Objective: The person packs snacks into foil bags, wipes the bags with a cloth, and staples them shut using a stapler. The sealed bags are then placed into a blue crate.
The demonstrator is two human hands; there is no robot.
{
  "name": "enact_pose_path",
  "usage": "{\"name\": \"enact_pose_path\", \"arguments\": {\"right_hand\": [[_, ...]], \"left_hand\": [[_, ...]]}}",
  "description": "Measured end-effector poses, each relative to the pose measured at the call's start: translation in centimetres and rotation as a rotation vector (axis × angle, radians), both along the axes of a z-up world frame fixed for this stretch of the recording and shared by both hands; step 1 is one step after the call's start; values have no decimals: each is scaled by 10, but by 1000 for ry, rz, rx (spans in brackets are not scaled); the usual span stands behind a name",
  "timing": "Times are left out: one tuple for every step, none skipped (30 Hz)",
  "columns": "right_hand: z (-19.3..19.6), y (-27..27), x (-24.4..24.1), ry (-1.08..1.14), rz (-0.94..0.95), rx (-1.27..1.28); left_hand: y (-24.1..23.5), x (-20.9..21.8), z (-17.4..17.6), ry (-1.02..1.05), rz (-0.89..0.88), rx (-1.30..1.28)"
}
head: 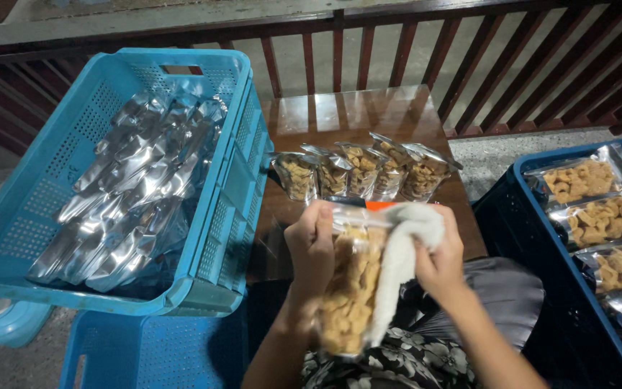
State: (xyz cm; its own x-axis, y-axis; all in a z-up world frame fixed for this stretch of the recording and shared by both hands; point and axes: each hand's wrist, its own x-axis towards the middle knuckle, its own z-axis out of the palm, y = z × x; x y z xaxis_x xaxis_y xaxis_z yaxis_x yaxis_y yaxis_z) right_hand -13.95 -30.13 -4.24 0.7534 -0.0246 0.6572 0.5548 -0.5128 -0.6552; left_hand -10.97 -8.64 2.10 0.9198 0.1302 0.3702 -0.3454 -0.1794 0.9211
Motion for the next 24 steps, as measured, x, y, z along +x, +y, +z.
{"name": "enact_pose_path", "arguments": {"right_hand": [[-16, 4, -2, 36, 2, 242], [-30, 8, -6, 228, 56, 486], [-41, 17, -10, 422, 110, 730], [-49, 26, -11, 618, 162, 973], [-54, 33, -13, 702, 284, 1131], [-59, 38, -17, 785, 410, 1287], [-62, 39, -19, 864, 537, 1440], [-66, 38, -22, 810, 594, 1396], [-71, 37, -30, 756, 644, 1352], [-76, 36, -33, 701, 693, 1307], [-78, 33, -33, 690, 532, 1266], [-79, 31, -34, 678, 373, 1220], [-78, 29, -35, 668, 215, 1171], [-77, 28, -34, 616, 245, 1107], [-73, 29, -35, 570, 274, 1043], [-66, 31, -36, 525, 304, 979], [-54, 32, -40, 436, 389, 720], [-37, 31, -48, 344, 467, 461], [-17, 32, -51, 242, 536, 199], [2, 33, -50, 235, 493, 52], [20, 36, -48, 227, 446, -92], [34, 39, -45, 218, 397, -235], [46, 44, -40, 165, 309, -258], [54, 49, -32, 113, 220, -279]], "left_hand": [[-3, 3, -2, -12, 47, -20], [-7, 8, -3, -24, 95, -40], [-9, 13, -5, -37, 144, -59], [-11, 18, -7, -70, 80, -142], [-13, 25, -8, -106, 15, -226], [-15, 31, -8, -141, -50, -309], [-18, 36, -7, -153, -48, -354], [-22, 40, -5, -164, -47, -399], [-26, 40, -2, -173, -48, -445], [-29, 34, 2, -257, 52, -258], [-32, 23, 5, -340, 148, -71], [-34, 13, 8, -422, 244, 118], [-36, 2, 10, -379, 190, 228], [-36, -9, 10, -338, 135, 339], [-36, -19, 7, -292, 80, 450], [-34, -25, 2, -216, -33, 369], [-33, -28, -4, -139, -141, 286], [-32, -28, -12, -61, -248, 201], [-32, -21, -18, -30, -385, -70], [-32, -15, -24, 1, -518, -343], [-33, -12, -30, 35, -649, -616], [-35, -16, -35, 16, -679, -690], [-39, -25, -41, -2, -709, -763], [-43, -34, -46, -21, -739, -836]]}}
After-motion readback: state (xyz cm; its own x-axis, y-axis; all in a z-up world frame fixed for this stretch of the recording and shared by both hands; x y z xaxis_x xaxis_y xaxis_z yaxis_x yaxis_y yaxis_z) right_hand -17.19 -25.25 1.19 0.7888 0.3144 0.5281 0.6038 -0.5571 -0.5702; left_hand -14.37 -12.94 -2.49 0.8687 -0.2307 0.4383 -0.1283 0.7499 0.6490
